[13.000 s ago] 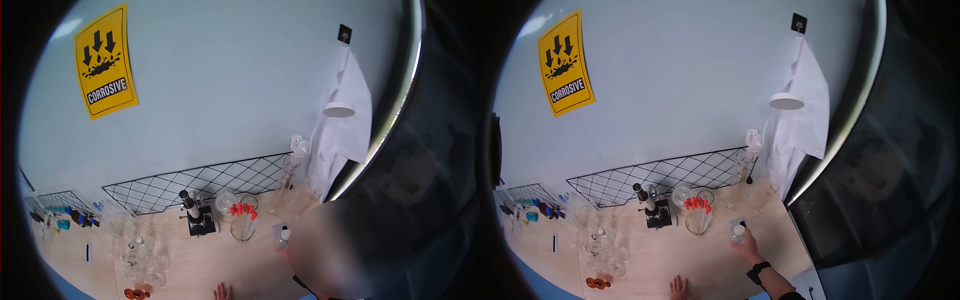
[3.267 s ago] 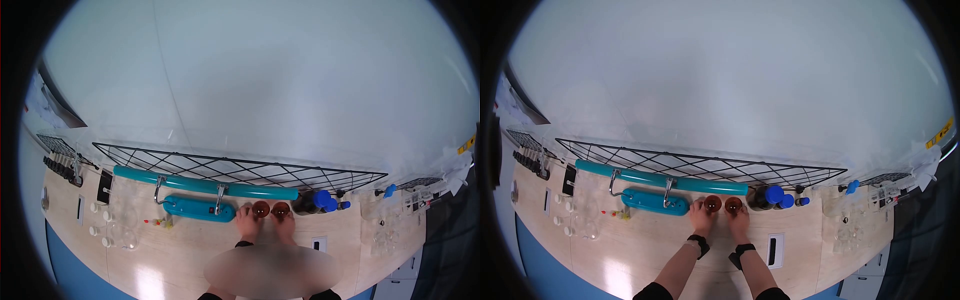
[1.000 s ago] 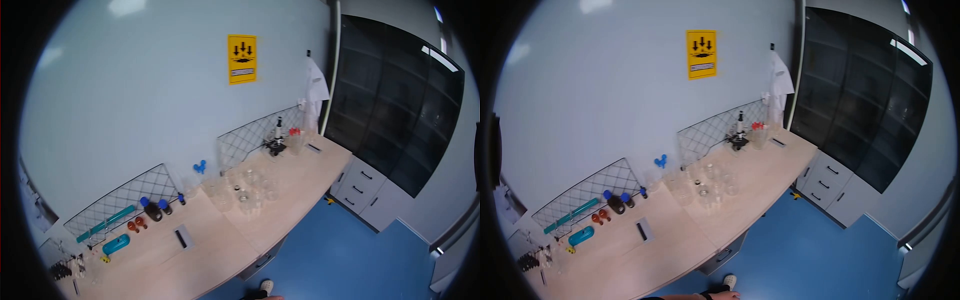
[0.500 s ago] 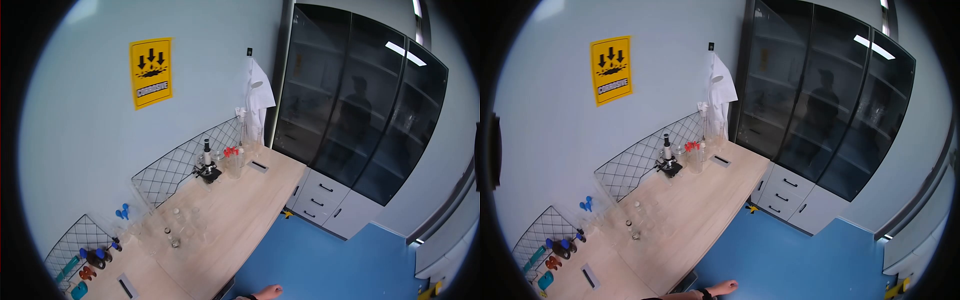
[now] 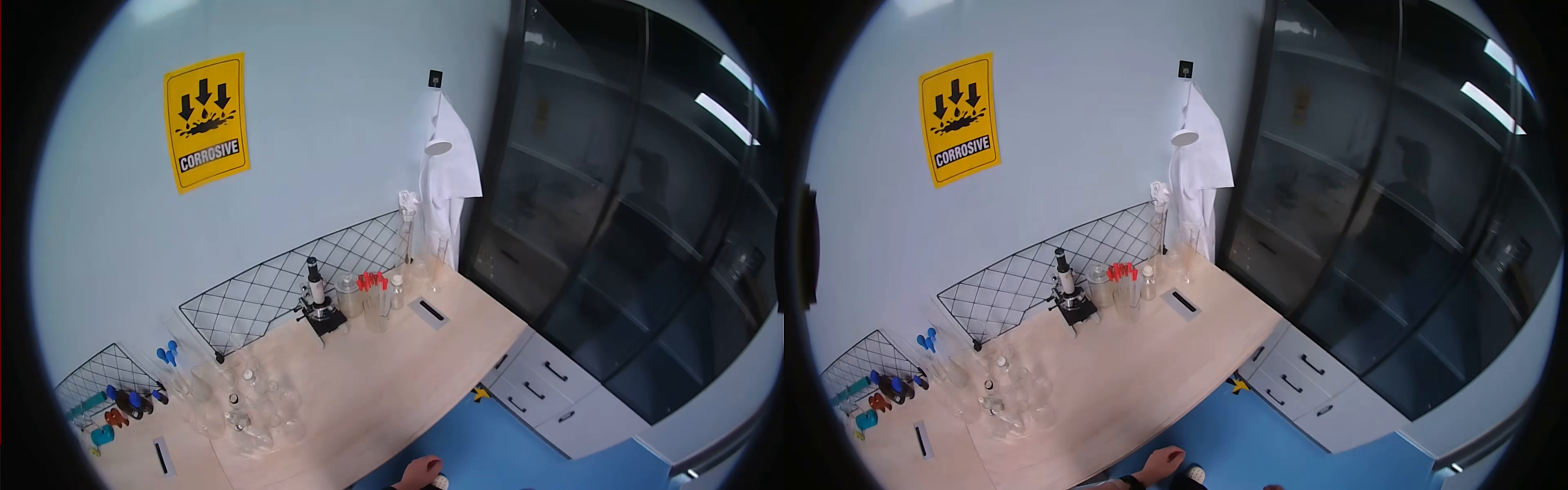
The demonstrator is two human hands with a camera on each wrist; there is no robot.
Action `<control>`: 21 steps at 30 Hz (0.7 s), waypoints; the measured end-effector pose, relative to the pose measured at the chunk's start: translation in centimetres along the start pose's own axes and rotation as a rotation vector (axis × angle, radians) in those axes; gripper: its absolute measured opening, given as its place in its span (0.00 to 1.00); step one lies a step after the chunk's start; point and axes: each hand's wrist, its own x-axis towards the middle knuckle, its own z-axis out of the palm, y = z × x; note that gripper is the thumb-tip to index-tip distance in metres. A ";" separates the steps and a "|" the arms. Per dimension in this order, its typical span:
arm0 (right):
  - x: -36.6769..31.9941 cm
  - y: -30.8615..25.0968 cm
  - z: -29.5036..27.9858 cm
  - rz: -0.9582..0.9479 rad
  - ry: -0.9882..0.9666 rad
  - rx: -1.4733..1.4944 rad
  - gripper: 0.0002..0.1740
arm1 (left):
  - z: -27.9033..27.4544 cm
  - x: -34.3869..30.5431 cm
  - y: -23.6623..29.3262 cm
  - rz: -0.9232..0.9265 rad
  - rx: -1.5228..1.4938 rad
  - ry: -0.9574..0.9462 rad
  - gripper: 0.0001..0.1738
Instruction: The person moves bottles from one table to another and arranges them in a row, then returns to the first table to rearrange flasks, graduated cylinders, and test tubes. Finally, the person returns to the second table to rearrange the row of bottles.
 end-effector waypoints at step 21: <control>34.7 -48.9 21.7 -0.544 -0.610 0.114 0.16 | -21.7 29.0 2.6 -0.398 0.106 0.695 0.24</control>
